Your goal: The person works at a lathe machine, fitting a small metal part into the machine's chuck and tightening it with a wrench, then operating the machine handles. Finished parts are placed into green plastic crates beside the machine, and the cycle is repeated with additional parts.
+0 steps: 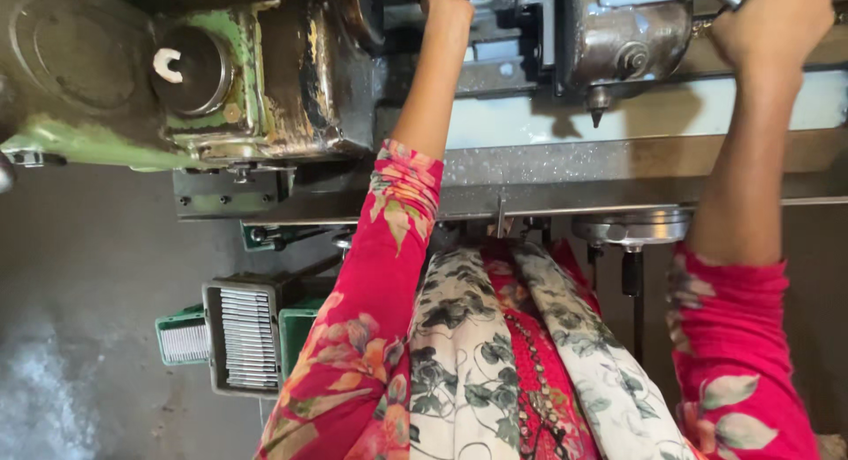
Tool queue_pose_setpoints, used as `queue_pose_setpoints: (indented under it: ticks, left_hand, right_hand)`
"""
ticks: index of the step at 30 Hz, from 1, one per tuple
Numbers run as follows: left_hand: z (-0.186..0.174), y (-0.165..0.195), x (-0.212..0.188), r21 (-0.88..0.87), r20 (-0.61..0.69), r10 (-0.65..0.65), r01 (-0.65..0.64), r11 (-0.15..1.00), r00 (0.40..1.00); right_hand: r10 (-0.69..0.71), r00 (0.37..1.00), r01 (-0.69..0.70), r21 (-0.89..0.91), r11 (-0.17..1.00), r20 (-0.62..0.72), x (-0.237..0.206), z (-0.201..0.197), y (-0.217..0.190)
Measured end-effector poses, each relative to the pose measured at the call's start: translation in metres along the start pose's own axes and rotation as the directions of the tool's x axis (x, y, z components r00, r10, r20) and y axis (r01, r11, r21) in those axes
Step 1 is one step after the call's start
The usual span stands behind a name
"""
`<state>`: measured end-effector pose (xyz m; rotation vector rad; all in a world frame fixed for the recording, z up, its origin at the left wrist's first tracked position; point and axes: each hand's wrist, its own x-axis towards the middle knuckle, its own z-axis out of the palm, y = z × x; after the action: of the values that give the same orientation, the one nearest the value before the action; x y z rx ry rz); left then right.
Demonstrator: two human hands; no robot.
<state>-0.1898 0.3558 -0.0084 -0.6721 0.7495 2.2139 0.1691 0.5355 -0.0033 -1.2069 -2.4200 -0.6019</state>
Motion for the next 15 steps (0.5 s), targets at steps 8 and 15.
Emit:
queue_pose_setpoints:
  ticks: [8,15]
  left_hand:
    - [-0.006,-0.02,0.031,0.103,0.103,0.038,-0.048,0.994,0.994]
    - [-0.01,-0.02,0.047,-0.051,0.008,0.127,-0.126,0.991,0.992]
  right_hand:
    - [0.095,0.976,-0.112,0.073,0.991,0.196,-0.004,-0.011,-0.005]
    - [0.106,0.975,-0.115,0.035,0.993,0.197,-0.005,0.005,0.003]
